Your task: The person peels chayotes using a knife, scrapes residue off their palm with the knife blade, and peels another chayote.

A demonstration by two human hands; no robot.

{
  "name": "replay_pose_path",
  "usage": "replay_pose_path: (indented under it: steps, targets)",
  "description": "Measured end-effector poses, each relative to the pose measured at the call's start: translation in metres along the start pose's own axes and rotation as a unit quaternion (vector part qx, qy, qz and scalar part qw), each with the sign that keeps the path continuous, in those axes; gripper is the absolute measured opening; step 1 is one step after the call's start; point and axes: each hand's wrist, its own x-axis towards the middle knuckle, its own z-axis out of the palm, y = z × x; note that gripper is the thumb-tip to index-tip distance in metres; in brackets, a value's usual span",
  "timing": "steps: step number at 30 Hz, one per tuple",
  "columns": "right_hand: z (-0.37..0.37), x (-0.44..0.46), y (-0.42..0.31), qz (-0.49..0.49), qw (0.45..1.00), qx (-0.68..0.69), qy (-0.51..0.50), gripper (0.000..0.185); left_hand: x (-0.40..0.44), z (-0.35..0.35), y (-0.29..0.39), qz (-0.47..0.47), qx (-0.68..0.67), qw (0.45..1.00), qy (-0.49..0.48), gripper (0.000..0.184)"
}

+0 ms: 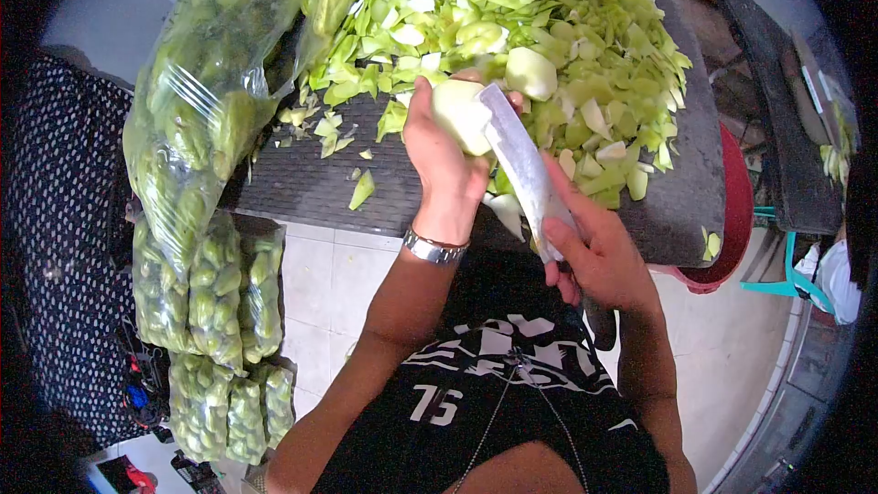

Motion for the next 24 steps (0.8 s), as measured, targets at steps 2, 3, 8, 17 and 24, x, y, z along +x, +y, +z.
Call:
replay_pose_path:
  steps: [2,3,8,17,24]
  targets:
    - [-0.002,0.002,0.005,-0.019,1.000,0.011,0.000,0.064,-0.001,0.000,-0.002,-0.006,-0.008,1.000,-0.012,0.060]
    - [-0.003,0.003,0.006,-0.017,1.000,0.020,-0.006,0.064,-0.003,0.004,-0.006,0.002,0.004,1.000,0.021,0.062]
    - [-0.004,0.003,0.013,-0.014,0.997,0.073,-0.023,0.064,0.000,0.001,-0.002,-0.007,0.043,0.999,0.020,0.062]
    - [-0.009,0.002,0.006,-0.006,0.991,0.128,-0.046,0.063,0.002,-0.009,-0.007,0.024,0.126,0.991,0.030,0.055]
    - [-0.015,-0.006,0.009,-0.003,0.980,0.188,-0.068,0.066,0.013,-0.020,-0.002,0.107,0.140,0.984,0.037,0.056]
